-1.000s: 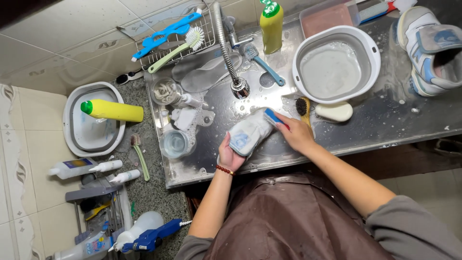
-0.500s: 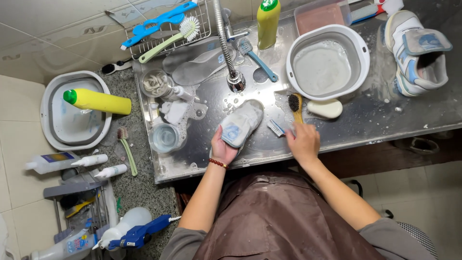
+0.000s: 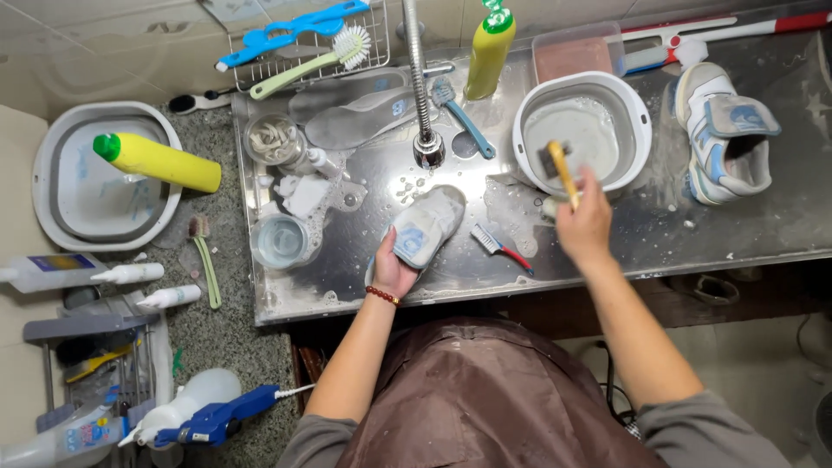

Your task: Washing and scrubbing a pair of sneakers in a sink at a workstation.

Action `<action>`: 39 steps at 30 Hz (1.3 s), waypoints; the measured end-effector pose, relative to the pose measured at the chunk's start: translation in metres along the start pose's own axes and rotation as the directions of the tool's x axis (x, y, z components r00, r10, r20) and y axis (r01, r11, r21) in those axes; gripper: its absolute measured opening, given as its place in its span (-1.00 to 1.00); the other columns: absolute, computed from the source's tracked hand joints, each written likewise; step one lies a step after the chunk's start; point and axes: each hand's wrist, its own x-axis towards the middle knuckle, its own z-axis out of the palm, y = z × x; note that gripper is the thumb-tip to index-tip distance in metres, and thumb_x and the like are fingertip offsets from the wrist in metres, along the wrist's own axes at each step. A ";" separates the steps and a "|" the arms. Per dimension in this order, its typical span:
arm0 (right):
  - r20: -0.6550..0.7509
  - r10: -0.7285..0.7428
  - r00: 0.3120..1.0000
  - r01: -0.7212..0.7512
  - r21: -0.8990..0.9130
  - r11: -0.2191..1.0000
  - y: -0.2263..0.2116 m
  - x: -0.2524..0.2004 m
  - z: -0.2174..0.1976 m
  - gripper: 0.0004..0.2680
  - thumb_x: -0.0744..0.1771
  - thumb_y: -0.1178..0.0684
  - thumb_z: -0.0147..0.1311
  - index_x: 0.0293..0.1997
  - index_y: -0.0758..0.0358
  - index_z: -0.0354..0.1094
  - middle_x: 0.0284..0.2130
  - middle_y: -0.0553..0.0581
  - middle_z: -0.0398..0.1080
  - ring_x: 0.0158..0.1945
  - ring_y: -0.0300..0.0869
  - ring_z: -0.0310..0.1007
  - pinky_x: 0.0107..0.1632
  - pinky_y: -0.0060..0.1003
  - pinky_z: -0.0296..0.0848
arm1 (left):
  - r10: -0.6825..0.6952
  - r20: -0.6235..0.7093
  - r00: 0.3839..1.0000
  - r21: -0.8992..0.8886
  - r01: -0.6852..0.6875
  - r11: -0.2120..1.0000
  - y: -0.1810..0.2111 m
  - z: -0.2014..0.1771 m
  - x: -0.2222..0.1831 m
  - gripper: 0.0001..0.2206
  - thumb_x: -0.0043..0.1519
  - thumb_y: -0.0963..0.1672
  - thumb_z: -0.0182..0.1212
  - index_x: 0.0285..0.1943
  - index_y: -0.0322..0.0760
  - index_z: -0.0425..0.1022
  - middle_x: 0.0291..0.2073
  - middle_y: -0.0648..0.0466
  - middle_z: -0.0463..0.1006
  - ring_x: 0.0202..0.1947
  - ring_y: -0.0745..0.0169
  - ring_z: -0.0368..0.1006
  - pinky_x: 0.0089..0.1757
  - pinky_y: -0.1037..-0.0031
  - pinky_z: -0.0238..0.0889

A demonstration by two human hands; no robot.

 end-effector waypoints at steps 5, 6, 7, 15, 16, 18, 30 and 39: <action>0.252 0.088 0.964 -0.015 -0.276 0.961 0.054 0.084 0.011 -0.57 0.36 0.16 -0.03 0.47 0.17 0.14 -0.01 0.45 0.37 0.06 0.30 0.39 0.12 0.11 0.37 | 0.004 0.045 0.999 0.016 -0.005 1.000 0.001 0.001 0.001 -0.46 0.44 0.02 -0.19 0.48 -0.45 0.13 0.40 -0.17 0.29 0.38 -0.09 0.23 0.33 0.14 0.08; 0.336 0.127 0.933 0.011 -0.379 0.925 0.064 0.095 0.019 -0.58 0.36 0.14 -0.02 0.44 0.16 0.16 0.01 0.46 0.36 0.08 0.30 0.37 0.11 0.12 0.36 | 0.010 0.043 0.999 0.029 -0.011 1.000 0.002 0.003 0.000 -0.46 0.43 0.02 -0.19 0.48 -0.44 0.14 0.40 -0.16 0.29 0.38 -0.08 0.24 0.32 0.15 0.08; 0.338 0.123 0.933 0.016 -0.380 0.925 0.069 0.095 0.024 -0.58 0.36 0.14 -0.02 0.44 0.16 0.16 0.01 0.46 0.36 0.08 0.30 0.37 0.11 0.12 0.36 | 0.013 0.043 0.999 0.025 -0.014 1.000 0.001 0.002 0.000 -0.46 0.43 0.02 -0.19 0.48 -0.44 0.14 0.40 -0.16 0.29 0.38 -0.08 0.24 0.32 0.15 0.08; 0.224 0.146 0.964 -0.046 -0.400 0.915 -0.013 0.087 -0.038 -0.68 0.42 -0.07 0.01 0.38 -0.05 0.29 -0.06 0.32 0.43 0.00 0.24 0.44 0.01 0.13 0.38 | -0.023 0.050 0.998 -0.016 0.024 1.000 0.001 -0.009 0.007 -0.51 0.34 -0.11 -0.06 0.43 -0.51 0.19 0.33 -0.18 0.36 0.33 -0.07 0.30 0.30 0.16 0.13; 0.228 0.144 0.963 -0.043 -0.398 0.916 -0.007 0.086 -0.037 -0.68 0.42 -0.07 0.01 0.38 -0.05 0.29 -0.06 0.32 0.43 0.00 0.24 0.44 0.01 0.13 0.38 | -0.020 0.046 0.999 -0.017 0.021 1.000 0.001 -0.008 0.008 -0.51 0.34 -0.11 -0.06 0.43 -0.51 0.19 0.33 -0.18 0.36 0.33 -0.07 0.30 0.30 0.16 0.13; 0.173 0.088 0.981 -0.011 -0.404 0.915 0.005 0.084 -0.036 -0.68 0.42 -0.08 0.02 0.38 -0.04 0.33 -0.09 0.30 0.46 -0.05 0.26 0.46 -0.05 0.16 0.39 | -0.049 0.048 0.998 -0.002 0.050 0.999 0.004 -0.005 0.011 -0.48 0.19 -0.20 -0.03 0.38 -0.55 0.22 0.27 -0.18 0.41 0.27 -0.07 0.35 0.28 0.17 0.16; 0.454 -0.031 0.890 -0.050 0.166 0.985 -0.092 -0.040 0.099 -0.67 0.39 -0.08 0.02 0.34 -0.02 0.34 -0.14 0.29 0.53 -0.10 0.15 0.54 -0.04 -0.05 0.46 | -0.059 0.045 0.997 -0.016 0.060 0.998 0.009 0.004 0.007 -0.54 0.37 -0.09 -0.09 0.43 -0.43 0.19 0.29 -0.13 0.39 0.30 -0.05 0.32 0.30 0.14 0.12; 0.513 0.024 0.858 -0.048 0.034 0.998 -0.110 -0.039 0.110 -0.67 0.39 -0.15 -0.02 0.33 -0.18 0.35 -0.29 0.21 0.53 -0.22 0.09 0.54 -0.16 -0.04 0.45 | -0.051 0.117 0.992 -0.045 0.056 0.997 -0.002 -0.004 0.009 -0.51 0.47 -0.03 -0.22 0.50 -0.40 0.15 0.40 -0.10 0.31 0.39 -0.02 0.25 0.35 0.17 0.06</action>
